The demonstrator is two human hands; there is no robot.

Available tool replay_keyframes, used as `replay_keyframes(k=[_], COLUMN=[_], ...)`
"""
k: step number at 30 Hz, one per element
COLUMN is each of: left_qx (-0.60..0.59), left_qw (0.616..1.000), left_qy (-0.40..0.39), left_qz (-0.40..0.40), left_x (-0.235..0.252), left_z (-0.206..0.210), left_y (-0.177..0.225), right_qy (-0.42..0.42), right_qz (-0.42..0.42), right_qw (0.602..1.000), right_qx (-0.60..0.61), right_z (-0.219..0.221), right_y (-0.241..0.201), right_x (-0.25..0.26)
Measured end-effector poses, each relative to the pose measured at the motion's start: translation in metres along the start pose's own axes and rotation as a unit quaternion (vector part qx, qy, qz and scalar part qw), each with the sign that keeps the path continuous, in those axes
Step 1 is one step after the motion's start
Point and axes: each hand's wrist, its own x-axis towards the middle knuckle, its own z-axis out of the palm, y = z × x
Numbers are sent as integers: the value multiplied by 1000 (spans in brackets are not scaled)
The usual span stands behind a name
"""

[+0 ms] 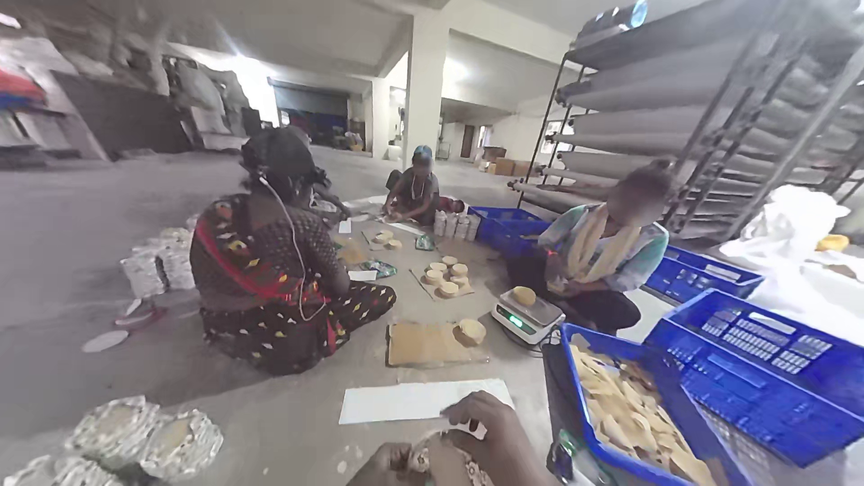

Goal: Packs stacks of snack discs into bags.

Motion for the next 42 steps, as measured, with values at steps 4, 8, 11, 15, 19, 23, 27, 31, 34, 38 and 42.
replay_keyframes(k=[4,8,11,15,19,23,27,31,34,38,42], left_qx=[13,0,32,81,119,90,181,499,614,646,595], left_qw=[999,999,992,978,972,982,951,850,783,762,784], left_qy=[-36,-39,-108,-143,-162,-94,49,119,87,20,-33], left_qz=[-13,-21,-60,-125,-118,-138,-246,-121,-49,-39,-175], left_x=[-2,-7,-6,-1,8,17,45,93,115,114,107], left_z=[-9,-14,-12,-18,-39,-57,-73,-68,-63,-55,-61], left_y=[11,4,7,14,-4,-49,-82,-120,-177,-213,-179], right_qy=[49,-63,-39,-68,-79,-211,-194,-140,-167,-172,-385], right_qz=[-190,-165,-123,-196,-248,-143,29,161,182,67,120], right_qw=[953,946,982,972,932,934,976,971,959,958,853], right_qx=[-230,-273,-141,-109,-252,-251,-98,-108,-137,-222,-331], right_z=[21,21,6,15,47,75,102,113,120,128,187], right_y=[-12,-30,-25,-11,2,12,80,133,148,149,150], right_x=[-32,-52,-26,-24,-49,-62,-59,-79,-98,-95,-50])
